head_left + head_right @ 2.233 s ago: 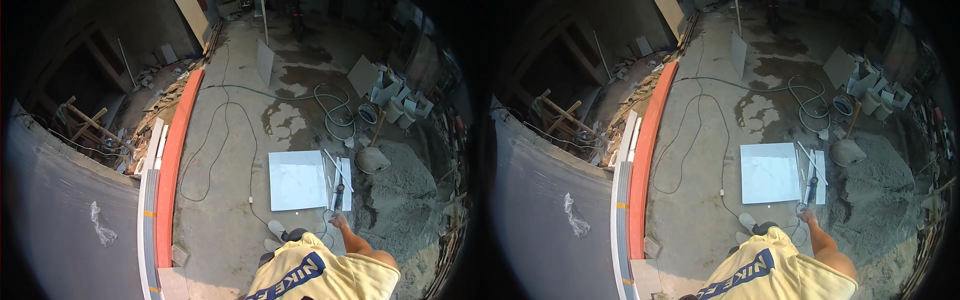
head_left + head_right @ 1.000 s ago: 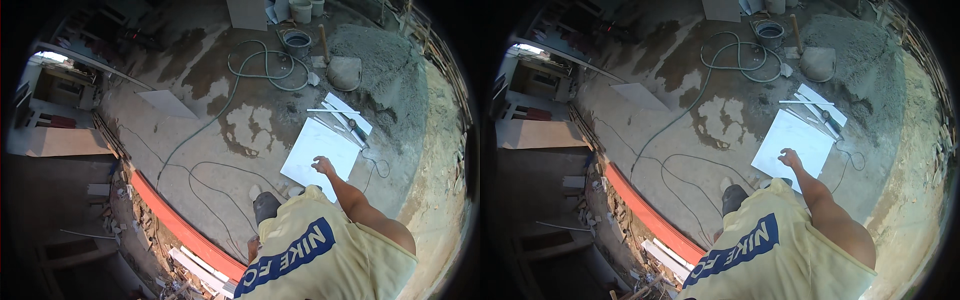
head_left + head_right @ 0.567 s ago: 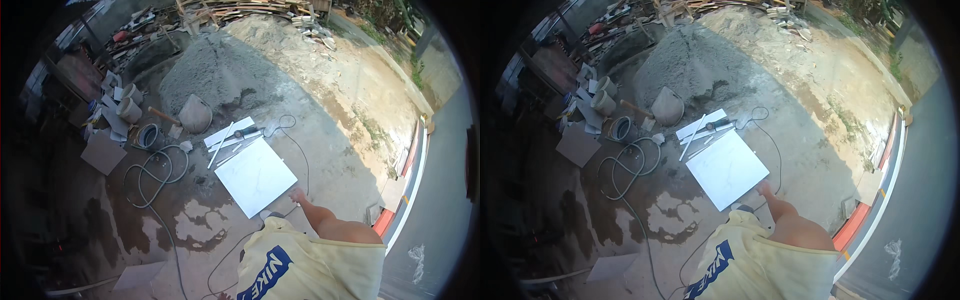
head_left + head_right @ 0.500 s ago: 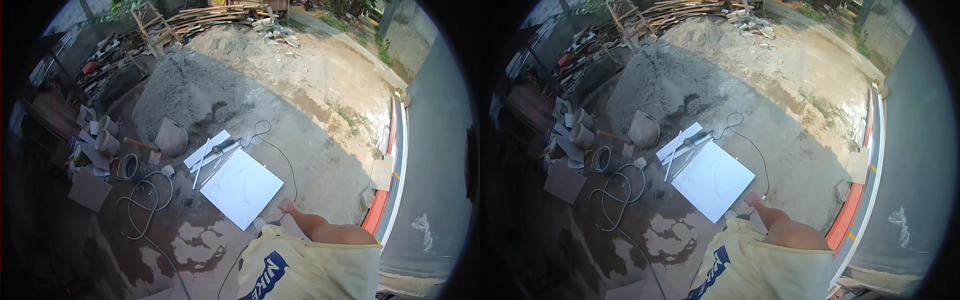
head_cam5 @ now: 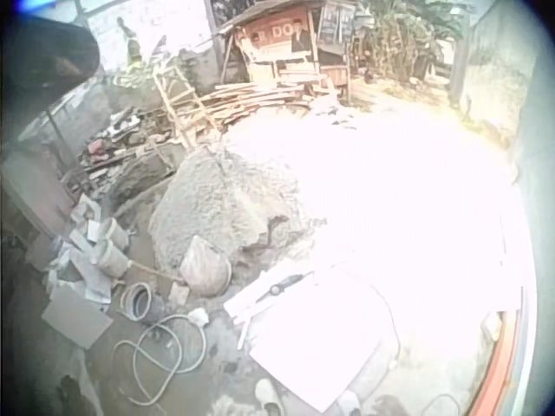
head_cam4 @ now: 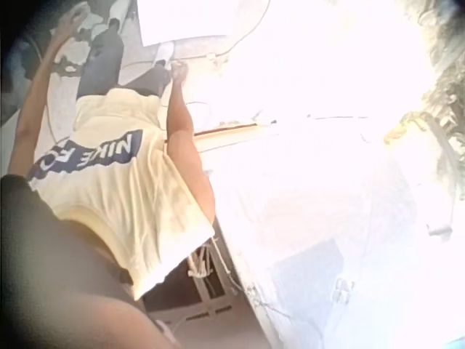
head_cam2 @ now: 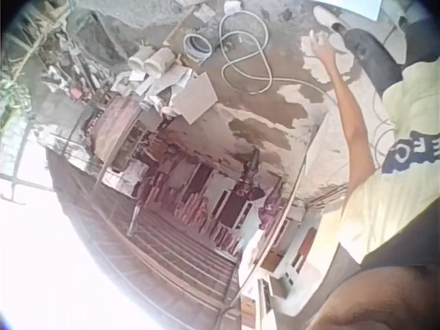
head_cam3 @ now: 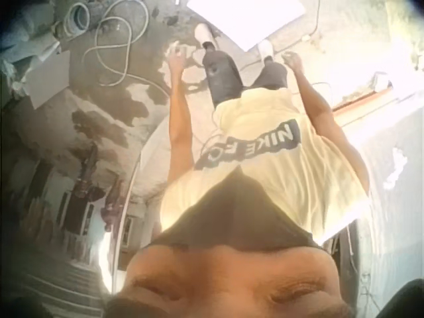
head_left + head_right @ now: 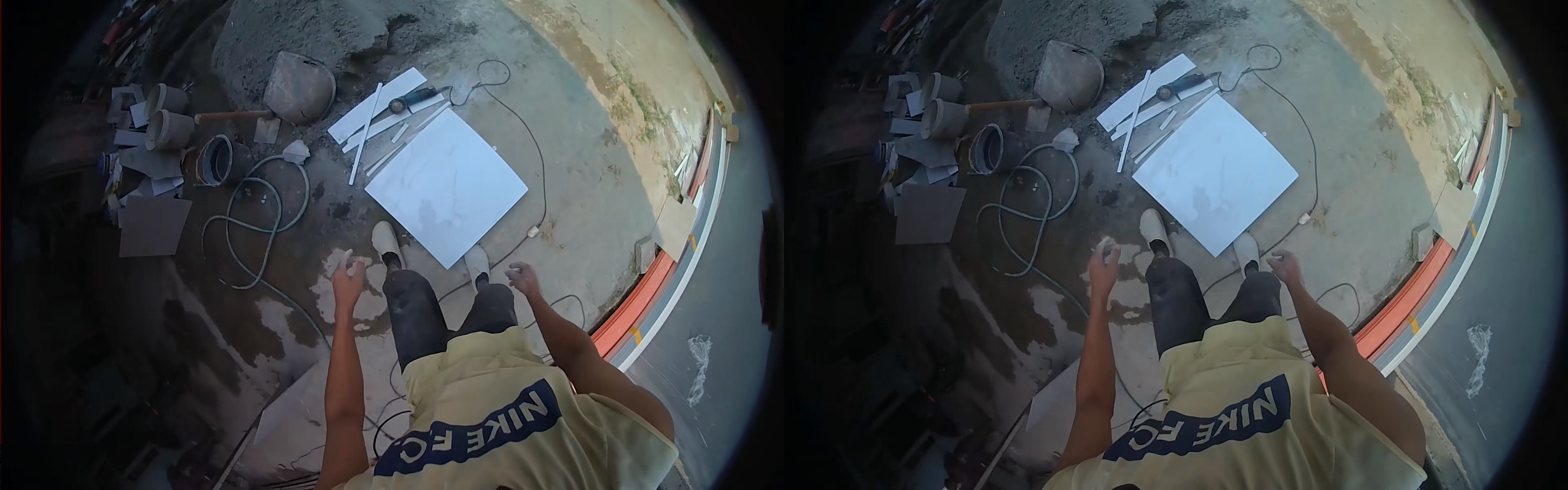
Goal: The person uses an angle grinder to cut strips from a large white tile and then moves the tile and the cut pieces aside.
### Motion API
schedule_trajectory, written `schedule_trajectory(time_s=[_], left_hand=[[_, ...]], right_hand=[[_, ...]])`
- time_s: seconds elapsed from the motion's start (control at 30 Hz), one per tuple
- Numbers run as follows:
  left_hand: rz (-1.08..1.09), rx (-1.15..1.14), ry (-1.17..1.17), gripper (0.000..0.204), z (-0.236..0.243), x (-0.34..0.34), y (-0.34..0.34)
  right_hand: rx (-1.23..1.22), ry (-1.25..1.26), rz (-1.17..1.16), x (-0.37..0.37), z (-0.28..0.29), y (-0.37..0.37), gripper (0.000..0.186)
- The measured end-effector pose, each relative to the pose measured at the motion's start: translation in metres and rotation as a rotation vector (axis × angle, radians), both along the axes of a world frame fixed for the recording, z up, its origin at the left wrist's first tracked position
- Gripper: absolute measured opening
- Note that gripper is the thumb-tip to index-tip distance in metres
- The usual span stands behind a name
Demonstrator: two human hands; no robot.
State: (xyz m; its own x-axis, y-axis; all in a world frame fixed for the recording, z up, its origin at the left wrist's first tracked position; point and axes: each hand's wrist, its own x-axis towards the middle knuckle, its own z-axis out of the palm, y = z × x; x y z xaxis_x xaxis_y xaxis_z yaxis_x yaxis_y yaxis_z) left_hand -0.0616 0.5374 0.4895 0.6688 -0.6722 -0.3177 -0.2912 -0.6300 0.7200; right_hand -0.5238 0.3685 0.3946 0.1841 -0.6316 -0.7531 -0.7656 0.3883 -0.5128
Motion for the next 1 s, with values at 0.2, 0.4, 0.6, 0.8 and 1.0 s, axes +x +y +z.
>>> schedule_trajectory(time_s=[0.2,0.4,0.6,0.8,1.0], left_hand=[[-0.149,0.104,0.126,0.046,-0.201,0.11,-0.112],[-0.348,0.236,-0.073,0.043,-0.428,0.184,-0.175],[-0.331,0.204,-0.095,0.044,-0.553,0.194,-0.206],[-0.244,0.248,-0.076,0.047,-0.564,0.189,-0.202],[-0.372,0.286,-0.174,0.047,-0.527,0.174,-0.221]], right_hand=[[0.033,-0.143,-0.574,0.079,-0.115,0.041,0.039],[0.245,0.057,-1.121,0.121,-0.301,0.105,0.047],[0.061,0.172,-1.189,0.116,-0.452,0.114,0.058],[-0.06,0.408,-1.099,0.165,-0.476,0.113,0.082],[-0.119,0.25,-1.244,0.154,-0.468,0.096,0.085]])
